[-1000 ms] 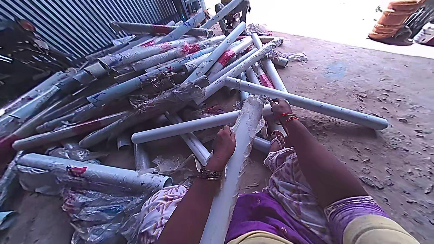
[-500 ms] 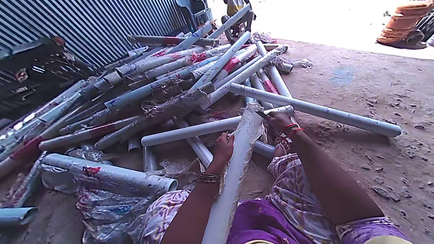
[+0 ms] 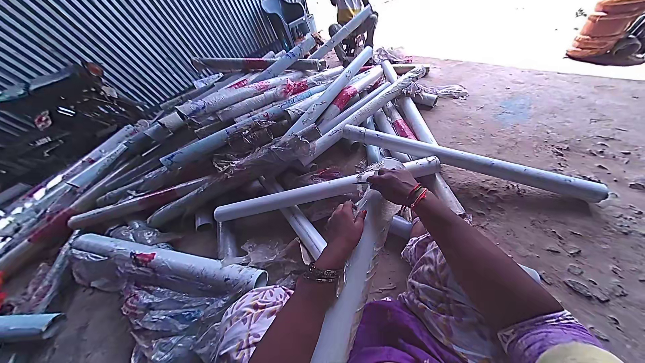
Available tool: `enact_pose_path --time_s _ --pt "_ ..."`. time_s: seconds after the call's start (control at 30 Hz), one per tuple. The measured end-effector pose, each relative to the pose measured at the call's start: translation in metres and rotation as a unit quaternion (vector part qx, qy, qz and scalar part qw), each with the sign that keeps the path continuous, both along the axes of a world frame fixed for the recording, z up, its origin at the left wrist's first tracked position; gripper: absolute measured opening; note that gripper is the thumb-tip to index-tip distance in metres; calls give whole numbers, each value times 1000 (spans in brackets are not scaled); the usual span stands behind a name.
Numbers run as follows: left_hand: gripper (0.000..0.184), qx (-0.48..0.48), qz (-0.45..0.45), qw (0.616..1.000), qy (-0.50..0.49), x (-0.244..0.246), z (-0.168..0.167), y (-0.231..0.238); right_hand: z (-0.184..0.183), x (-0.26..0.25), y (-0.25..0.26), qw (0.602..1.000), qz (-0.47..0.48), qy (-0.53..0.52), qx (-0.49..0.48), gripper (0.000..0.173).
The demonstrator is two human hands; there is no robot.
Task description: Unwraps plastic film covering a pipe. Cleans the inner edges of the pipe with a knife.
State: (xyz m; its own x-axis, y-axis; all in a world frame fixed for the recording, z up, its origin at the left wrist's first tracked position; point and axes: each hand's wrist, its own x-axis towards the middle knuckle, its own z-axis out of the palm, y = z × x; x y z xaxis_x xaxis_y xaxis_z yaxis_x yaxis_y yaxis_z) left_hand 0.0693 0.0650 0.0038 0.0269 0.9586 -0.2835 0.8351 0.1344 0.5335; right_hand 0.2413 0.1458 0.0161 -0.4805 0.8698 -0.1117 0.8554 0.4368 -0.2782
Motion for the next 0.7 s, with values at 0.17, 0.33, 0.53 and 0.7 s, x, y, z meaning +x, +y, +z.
enact_pose_path --time_s 0.17,0.33,0.53,0.7 --pt "45 -8 6 1000 -13 -1 -3 7 4 38 2 944 -196 252 87 30" --pt "51 -32 -3 999 1 -3 -1 14 -19 76 26 887 -325 311 -105 39" --pt "57 -57 -10 998 28 -2 1 20 -17 46 32 951 -242 176 -77 41" --pt "43 -27 -7 1000 2 -3 -4 20 -26 34 39 961 -231 131 -80 40"
